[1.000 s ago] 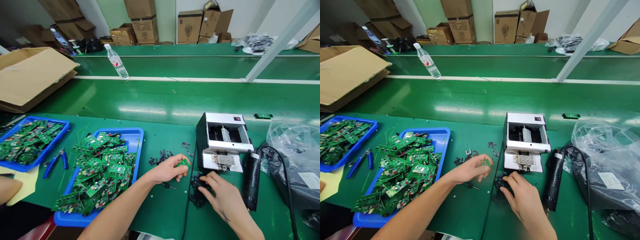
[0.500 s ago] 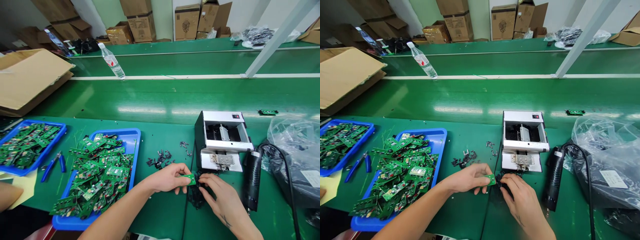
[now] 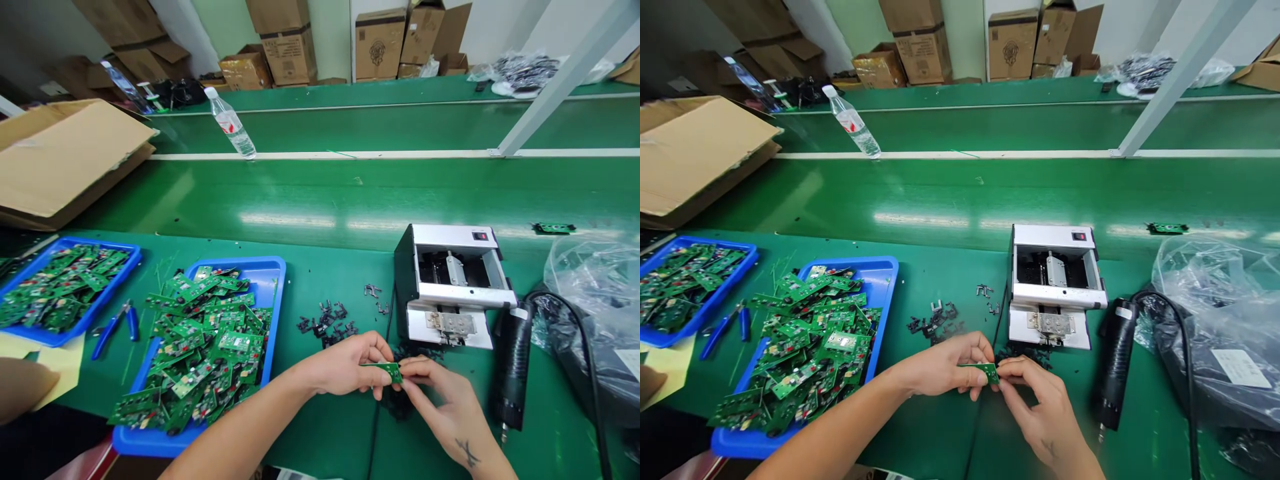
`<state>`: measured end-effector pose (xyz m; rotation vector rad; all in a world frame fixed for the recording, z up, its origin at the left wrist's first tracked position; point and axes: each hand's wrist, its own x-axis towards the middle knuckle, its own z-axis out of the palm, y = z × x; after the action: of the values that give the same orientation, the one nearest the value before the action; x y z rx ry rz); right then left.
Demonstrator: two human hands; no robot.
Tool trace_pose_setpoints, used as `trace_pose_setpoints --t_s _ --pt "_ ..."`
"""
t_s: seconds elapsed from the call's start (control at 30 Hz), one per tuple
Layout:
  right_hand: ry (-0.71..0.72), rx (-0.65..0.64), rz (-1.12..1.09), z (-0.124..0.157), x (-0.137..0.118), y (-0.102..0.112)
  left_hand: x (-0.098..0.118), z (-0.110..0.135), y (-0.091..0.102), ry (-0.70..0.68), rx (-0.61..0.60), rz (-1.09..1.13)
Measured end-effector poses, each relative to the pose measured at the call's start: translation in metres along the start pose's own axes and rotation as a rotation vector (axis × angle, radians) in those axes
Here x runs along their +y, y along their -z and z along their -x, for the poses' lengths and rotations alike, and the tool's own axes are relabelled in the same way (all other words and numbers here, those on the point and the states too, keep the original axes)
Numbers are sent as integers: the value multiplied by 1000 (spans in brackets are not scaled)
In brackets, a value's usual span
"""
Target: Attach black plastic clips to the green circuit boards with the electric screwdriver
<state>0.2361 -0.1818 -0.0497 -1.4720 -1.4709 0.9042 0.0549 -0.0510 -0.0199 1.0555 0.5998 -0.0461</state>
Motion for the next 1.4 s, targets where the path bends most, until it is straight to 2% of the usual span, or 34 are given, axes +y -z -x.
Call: trace_pose_setpoints --t_s 0.2,0.4,0.87,1.4 --pt "-163 16 -158 0 -2 1 8 3 -2 -23 -27 -63" --pt "-256 78 -254 0 -3 1 10 6 -7 -64 53 -93" --pt "-274 236 -355 2 7 -10 4 0 -12 -96 127 17" --pt "-298 156 -344 -2 4 -7 4 -2 -9 -42 110 -4"
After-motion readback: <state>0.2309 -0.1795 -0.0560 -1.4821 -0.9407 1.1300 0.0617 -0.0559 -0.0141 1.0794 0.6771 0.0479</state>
